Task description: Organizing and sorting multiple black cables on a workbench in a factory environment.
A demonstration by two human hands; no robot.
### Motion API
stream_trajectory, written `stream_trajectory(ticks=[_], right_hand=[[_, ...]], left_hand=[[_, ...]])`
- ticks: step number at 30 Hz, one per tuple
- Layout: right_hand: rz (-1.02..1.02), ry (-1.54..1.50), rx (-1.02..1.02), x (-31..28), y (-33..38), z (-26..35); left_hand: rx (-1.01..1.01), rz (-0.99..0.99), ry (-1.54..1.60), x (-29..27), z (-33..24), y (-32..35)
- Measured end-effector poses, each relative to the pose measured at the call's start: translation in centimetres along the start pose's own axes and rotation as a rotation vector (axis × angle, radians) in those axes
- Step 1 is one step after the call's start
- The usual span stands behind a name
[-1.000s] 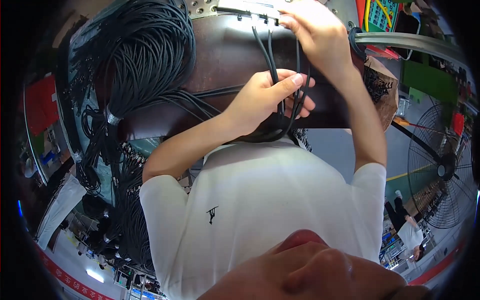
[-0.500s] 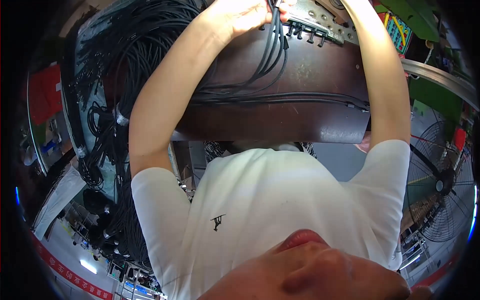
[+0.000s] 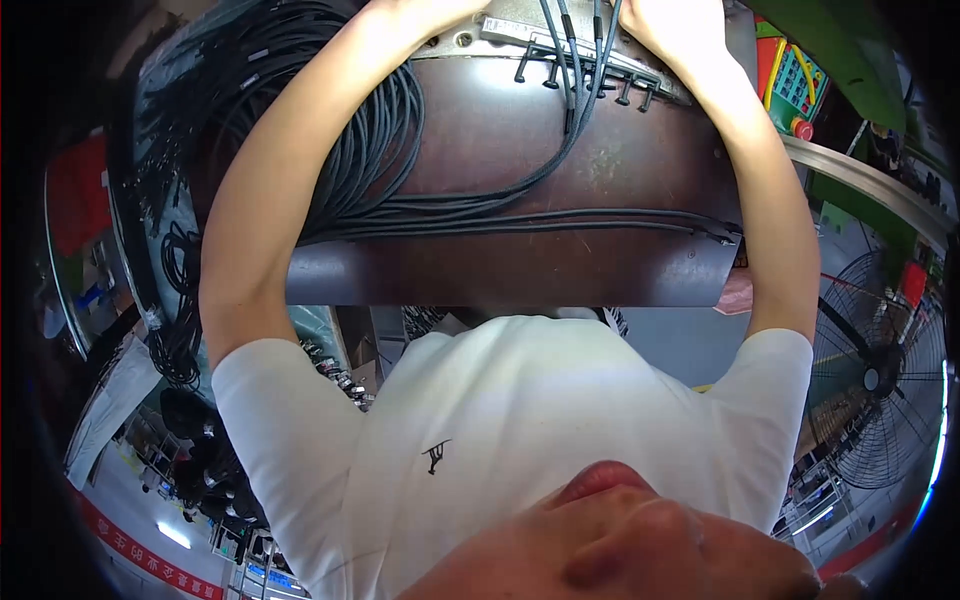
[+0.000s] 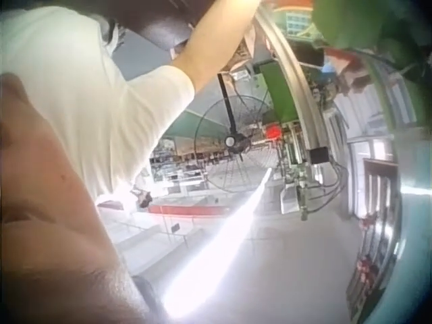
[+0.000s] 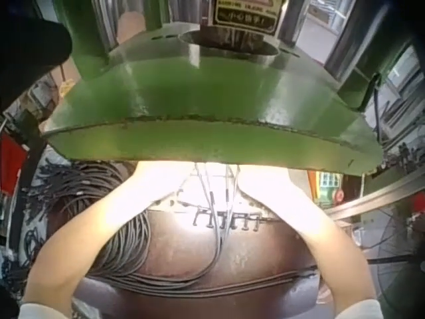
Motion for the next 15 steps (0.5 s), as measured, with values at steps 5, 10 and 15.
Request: stream_trajectory(ticks=[5, 10, 15], right_hand=[[0.091, -0.098, 0.134, -0.5, 0.0, 0.1], [0.098, -0.254, 0.197, -1.2, -0.2, 0.7], [0.501, -0.589, 0.55, -1.4, -0.1, 0.2]], left_hand=[[-0.021, 0.002, -0.017, 0.0, -0.4, 0.2], [0.053, -0.027, -0.157, -0.3, 1.3, 0.7], [-0.197, -0.023, 0.106, -1.9, 0.3, 1.8]])
Point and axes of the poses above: each hand's wrist, its own y-axis away from the middle knuckle, its own x-axis out of the palm, z = x × y, the point moved 4 cm from there along -y, towards the middle knuckle, and after that the axes turned 11 degrees about z, right-handed, at the moved point
